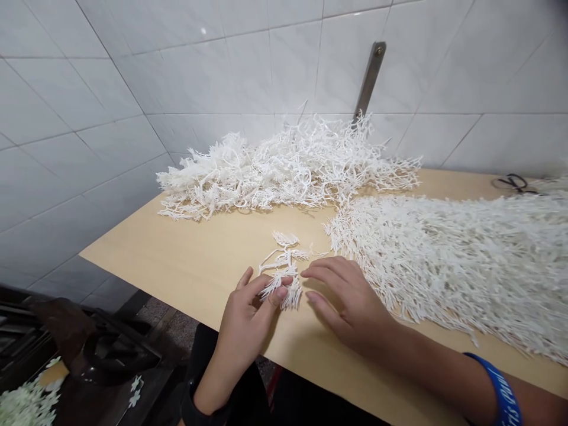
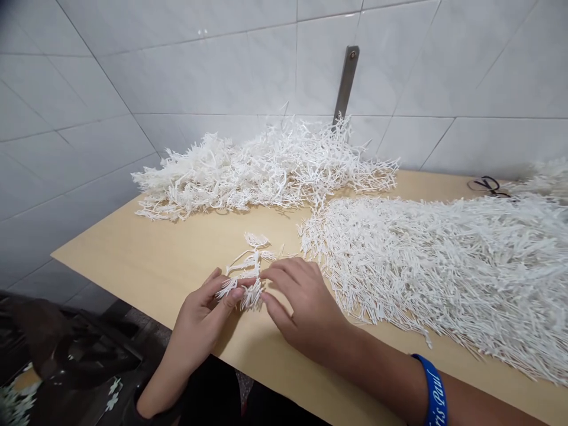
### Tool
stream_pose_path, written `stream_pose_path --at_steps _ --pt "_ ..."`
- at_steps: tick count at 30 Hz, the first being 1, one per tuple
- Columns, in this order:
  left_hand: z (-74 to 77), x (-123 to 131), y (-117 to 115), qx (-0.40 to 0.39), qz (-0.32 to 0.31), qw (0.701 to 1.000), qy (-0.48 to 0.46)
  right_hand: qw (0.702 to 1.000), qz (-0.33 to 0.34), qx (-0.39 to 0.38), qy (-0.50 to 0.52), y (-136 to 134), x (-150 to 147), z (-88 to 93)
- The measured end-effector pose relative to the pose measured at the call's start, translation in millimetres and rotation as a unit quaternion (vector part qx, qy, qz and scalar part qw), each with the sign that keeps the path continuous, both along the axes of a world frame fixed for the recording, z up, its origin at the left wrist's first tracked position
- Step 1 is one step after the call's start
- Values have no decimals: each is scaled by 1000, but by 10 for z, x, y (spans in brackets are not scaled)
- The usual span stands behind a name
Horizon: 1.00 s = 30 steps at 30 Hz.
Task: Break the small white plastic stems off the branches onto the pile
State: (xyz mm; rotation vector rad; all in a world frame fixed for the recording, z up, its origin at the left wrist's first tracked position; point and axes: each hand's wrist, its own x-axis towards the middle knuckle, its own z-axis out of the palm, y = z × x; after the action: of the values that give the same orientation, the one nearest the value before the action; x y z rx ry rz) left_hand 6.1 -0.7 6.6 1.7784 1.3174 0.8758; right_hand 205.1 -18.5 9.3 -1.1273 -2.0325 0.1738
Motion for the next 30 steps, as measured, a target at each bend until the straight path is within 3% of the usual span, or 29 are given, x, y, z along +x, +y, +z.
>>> stream_pose_path --at_steps 6,11,18,21,24,30 --pt "25 17 -6 -4 -59 998 1 997 62 -48 6 -3 -77 -13" --pt "2 44 -10 80 -78 989 99 993 85 -71 -43 -46 -84 45" --pt "-25 158 -68 113 -15 983 144 991 74 -68 -84 -69 -83 85" --pt "-27 97 -40 101 76 977 172 995 72 -48 -48 -100 -53 117" --pt "-37 -33 36 61 167 968 175 998 29 -31 -36 -74 20 108" --pt "-52 -108 84 37 117 990 62 985 -121 5 -121 123 141 -73"
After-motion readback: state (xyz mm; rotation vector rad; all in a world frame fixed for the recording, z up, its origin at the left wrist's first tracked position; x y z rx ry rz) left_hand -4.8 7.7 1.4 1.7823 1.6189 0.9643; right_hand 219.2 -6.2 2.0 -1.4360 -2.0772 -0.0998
